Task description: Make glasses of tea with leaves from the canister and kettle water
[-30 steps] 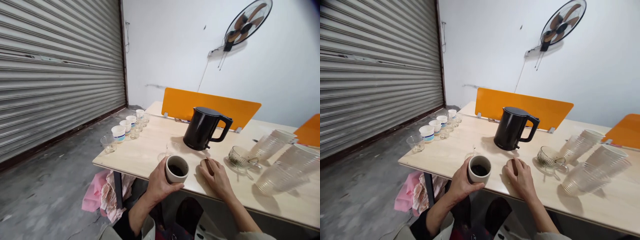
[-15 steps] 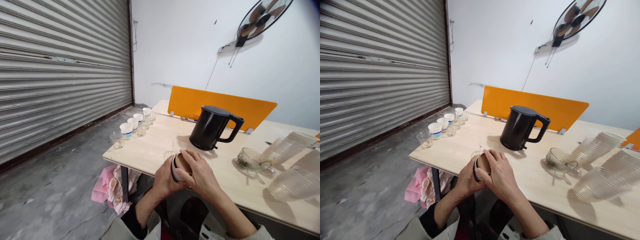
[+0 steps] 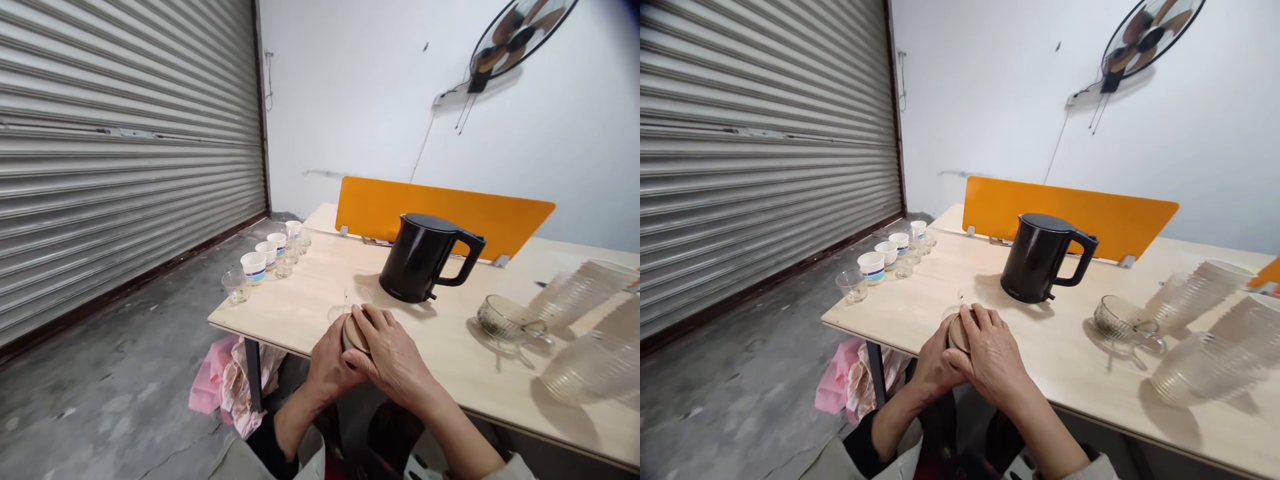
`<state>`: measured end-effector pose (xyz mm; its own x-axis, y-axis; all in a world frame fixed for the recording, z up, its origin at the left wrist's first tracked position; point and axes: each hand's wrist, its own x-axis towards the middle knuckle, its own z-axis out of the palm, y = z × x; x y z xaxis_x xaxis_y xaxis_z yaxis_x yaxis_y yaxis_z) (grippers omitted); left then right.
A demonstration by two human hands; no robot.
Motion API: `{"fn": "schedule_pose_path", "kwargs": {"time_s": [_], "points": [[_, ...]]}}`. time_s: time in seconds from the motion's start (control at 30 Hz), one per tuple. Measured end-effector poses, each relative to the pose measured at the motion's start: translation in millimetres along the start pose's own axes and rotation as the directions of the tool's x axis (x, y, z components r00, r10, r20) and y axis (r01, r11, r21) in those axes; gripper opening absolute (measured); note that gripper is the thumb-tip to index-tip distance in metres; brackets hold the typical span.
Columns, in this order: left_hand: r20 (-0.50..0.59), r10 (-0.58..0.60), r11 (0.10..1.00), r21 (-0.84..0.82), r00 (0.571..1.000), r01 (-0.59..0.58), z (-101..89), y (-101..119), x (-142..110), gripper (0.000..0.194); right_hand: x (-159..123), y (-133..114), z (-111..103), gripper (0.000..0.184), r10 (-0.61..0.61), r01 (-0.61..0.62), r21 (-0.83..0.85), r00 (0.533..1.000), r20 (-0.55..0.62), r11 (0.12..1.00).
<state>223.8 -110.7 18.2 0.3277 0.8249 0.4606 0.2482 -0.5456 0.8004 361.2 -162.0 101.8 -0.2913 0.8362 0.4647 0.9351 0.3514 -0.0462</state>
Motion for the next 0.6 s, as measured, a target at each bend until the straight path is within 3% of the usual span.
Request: {"fn": "schedule_pose_path", "kwargs": {"time_s": [0.13, 0.23, 0.3, 0.37, 0.43, 0.6], "points": [[-0.027, 0.047, 0.988, -0.147, 0.999, -0.051, -10.6, 7, -6, 0.092, -22, 24, 0, 0.07, 0.052, -0.011, 0.258, 0.987, -0.152, 0.966], [-0.092, 0.024, 0.968, -0.246, 0.995, -0.046, -29.4, 8, -8, 0.094, -46, 62, 1, 0.063, 0.271, -0.153, 0.405, 0.928, -0.254, 0.902], [-0.193, -0.027, 0.963, -0.268, 0.981, -0.026, -45.5, 7, -1, 0.092, -63, 90, 6, 0.057, 0.44, -0.302, 0.455, 0.867, -0.235, 0.838], [-0.276, -0.078, 0.966, -0.26, 0.958, 0.004, -61.0, 5, 16, 0.088, -77, 114, 17, 0.057, 0.56, -0.432, 0.466, 0.809, -0.178, 0.772], [-0.338, -0.098, 0.964, -0.268, 0.936, 0.004, -72.3, 0, 42, 0.086, -89, 130, 30, 0.058, 0.604, -0.493, 0.457, 0.787, -0.129, 0.74], [-0.365, -0.044, 0.96, -0.272, 0.93, -0.061, -71.1, -21, 122, 0.077, -101, 135, 51, 0.056, 0.537, -0.447, 0.426, 0.836, -0.115, 0.787]]}}
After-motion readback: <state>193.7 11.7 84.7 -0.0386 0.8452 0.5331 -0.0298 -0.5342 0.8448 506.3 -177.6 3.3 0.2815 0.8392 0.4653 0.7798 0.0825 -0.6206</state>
